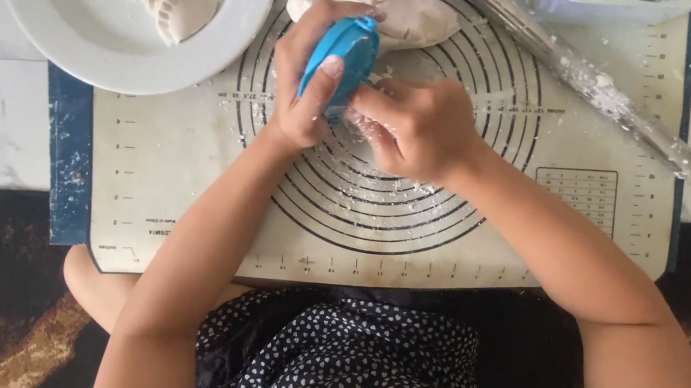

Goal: Molding and shaping dough into small decorative pieces using a plastic hand mold.

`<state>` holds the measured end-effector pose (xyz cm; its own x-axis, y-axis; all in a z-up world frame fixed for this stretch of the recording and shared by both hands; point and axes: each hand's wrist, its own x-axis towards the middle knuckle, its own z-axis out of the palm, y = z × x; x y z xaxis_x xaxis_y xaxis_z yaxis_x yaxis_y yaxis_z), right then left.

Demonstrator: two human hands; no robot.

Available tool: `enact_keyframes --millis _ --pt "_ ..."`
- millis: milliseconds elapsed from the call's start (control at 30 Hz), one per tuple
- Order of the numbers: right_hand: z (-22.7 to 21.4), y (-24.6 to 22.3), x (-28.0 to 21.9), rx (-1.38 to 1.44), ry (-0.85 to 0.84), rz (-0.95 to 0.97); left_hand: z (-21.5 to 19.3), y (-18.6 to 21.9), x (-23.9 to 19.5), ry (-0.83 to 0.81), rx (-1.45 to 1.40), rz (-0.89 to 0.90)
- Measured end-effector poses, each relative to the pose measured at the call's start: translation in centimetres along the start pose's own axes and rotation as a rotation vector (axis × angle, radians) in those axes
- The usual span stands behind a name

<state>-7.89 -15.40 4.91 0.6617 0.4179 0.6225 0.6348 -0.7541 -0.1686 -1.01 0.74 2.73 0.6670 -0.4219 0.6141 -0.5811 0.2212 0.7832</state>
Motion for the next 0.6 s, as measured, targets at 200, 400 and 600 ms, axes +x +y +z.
enact_keyframes --millis 200,400,600 --pt "-0.33 0.82 -0.33 -0.120 0.008 -0.016 0.18 -0.25 0.04 0.010 -0.027 -0.017" --pt "-0.11 0.27 -0.26 -0.057 -0.010 0.016 0.04 -0.07 0.00 0.018 -0.051 -0.038" --pt "-0.76 0.37 -0.24 -0.080 -0.018 0.002 0.15 -0.20 -0.20 0.041 0.033 -0.043"
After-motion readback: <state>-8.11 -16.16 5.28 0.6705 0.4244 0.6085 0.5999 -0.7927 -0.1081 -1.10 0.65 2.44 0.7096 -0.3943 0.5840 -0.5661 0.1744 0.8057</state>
